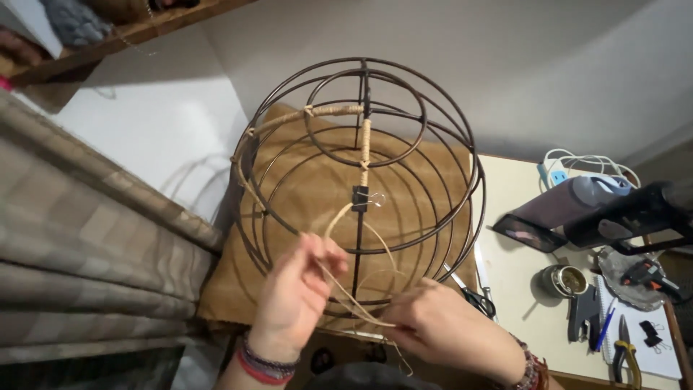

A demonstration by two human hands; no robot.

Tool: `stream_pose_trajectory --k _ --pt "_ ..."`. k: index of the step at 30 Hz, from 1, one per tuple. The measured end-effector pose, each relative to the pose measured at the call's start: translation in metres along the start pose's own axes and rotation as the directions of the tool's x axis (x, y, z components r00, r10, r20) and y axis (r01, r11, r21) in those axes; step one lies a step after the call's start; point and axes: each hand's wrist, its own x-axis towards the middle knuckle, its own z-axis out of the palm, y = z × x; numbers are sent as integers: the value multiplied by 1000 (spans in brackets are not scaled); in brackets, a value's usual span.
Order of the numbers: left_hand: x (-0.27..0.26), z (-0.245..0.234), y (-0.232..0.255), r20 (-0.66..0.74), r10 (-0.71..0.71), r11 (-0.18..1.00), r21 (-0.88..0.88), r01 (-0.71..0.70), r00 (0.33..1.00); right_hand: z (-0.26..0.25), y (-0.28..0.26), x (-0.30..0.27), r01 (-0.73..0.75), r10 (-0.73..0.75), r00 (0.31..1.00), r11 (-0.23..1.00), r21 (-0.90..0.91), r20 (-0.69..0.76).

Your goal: Wrapping and knotting twine around a spherical wire frame to create a decorative object.

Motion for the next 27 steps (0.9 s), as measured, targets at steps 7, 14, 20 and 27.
stream_pose_trajectory --k 7,14,20,27 --pt "-29 31 24 537 542 468 447 -762 647 -13 -31 0 -120 199 881 971 205 -429" --pt "-23 14 -7 548 -114 270 820 -505 829 15 -11 16 -56 212 880 934 352 -424" --pt "-17 10 8 218 -175 955 275 111 960 -12 -21 6 230 -251 956 963 -138 -155" --pt "4 -16 25 -15 162 930 -332 -158 987 54 57 -24 -119 250 918 914 -387 309"
